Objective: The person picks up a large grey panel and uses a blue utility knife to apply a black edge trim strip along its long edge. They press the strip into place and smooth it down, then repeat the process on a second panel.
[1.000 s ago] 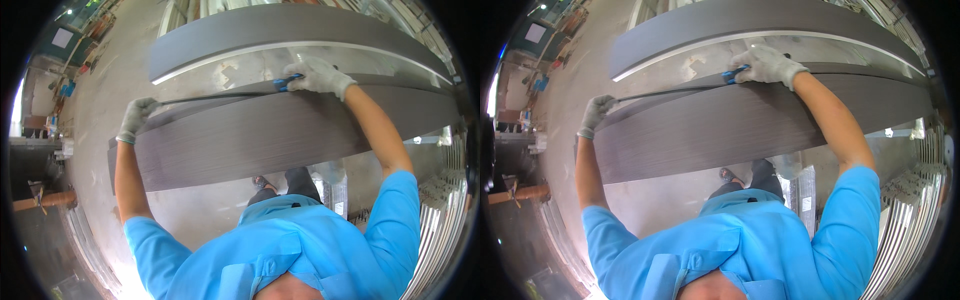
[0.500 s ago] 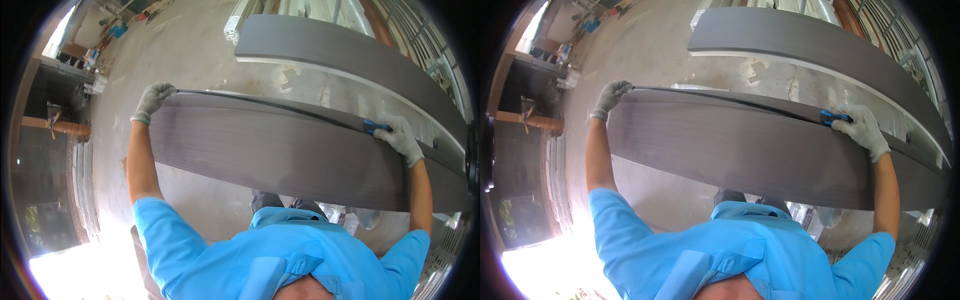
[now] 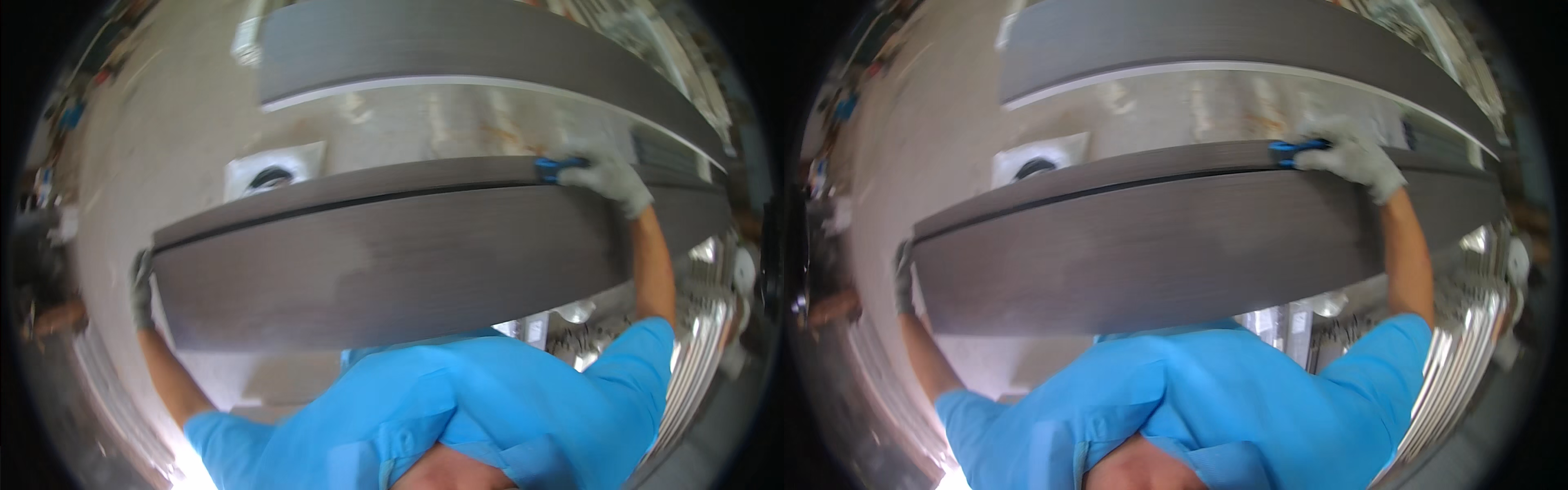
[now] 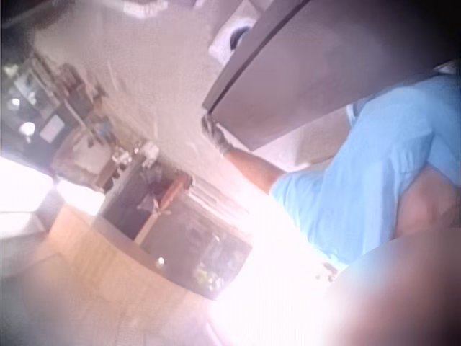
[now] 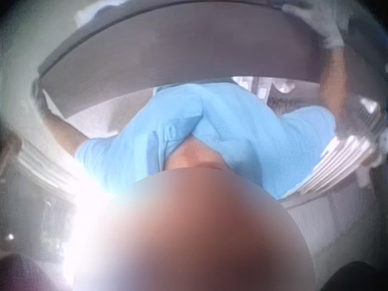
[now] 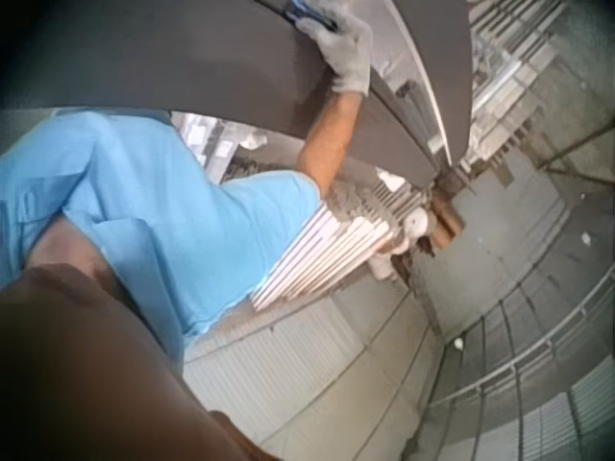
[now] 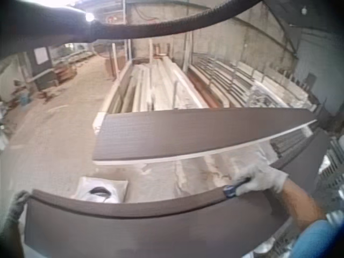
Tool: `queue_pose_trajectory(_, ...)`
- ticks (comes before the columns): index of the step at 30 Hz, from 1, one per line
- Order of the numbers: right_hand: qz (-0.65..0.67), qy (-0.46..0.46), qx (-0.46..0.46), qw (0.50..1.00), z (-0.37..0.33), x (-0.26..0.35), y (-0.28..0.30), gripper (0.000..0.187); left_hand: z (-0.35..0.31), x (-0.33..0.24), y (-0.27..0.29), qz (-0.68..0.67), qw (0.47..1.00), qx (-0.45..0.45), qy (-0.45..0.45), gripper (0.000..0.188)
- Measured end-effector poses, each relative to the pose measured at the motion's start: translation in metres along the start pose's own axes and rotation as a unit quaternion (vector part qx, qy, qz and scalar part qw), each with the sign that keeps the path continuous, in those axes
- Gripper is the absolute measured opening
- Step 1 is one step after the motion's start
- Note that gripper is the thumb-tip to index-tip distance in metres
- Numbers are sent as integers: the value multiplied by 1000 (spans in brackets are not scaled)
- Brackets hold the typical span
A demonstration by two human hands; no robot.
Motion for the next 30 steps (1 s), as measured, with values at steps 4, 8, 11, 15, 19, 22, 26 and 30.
queue_pose_trajectory(4, -15, 63, 8, 998, 4, 1, -5, 35, -13, 0, -8, -48, 998, 17, -30, 34)
queue_pose_trajectory(8, 7, 149, 7, 989, 16, 14, -26, 35, -29, -23, -19, -53, 997, 9, -54, 32)
queue_pose_trajectory(11, -44, 214, 25, 975, 30, 38, -48, 33, -40, -32, -28, -68, 996, 15, -48, 32)
queue_pose_trajectory(15, -52, 283, 30, 957, 49, 86, -87, 33, -49, -39, -33, -97, 995, -9, -17, 31)
queue_pose_trajectory(19, -71, 296, 50, 951, 62, 133, -125, 31, -58, -56, -47, -121, 992, 44, -16, 32)
queue_pose_trajectory(22, -72, 318, 55, 944, 68, 168, -148, 31, -64, -64, -57, -143, 989, 23, 22, 29)
queue_pose_trajectory(26, -83, 346, 77, 931, 83, 215, -192, 32, -74, -84, -67, -168, 986, 5, 18, 28)
queue_pose_trajectory(30, -106, 356, 88, 924, 98, 256, -230, 30, -83, -102, -73, -209, 976, -6, 59, 29)
Point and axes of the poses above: each hand's wrist, its own z-axis towards the middle knuckle, its own y-axis out of the back of the hand, x = y × z, the point moved 4 cm from there along z, towards the middle knuckle, and after that the axes turned 12 degrees about -x, right-handed, at the moved point
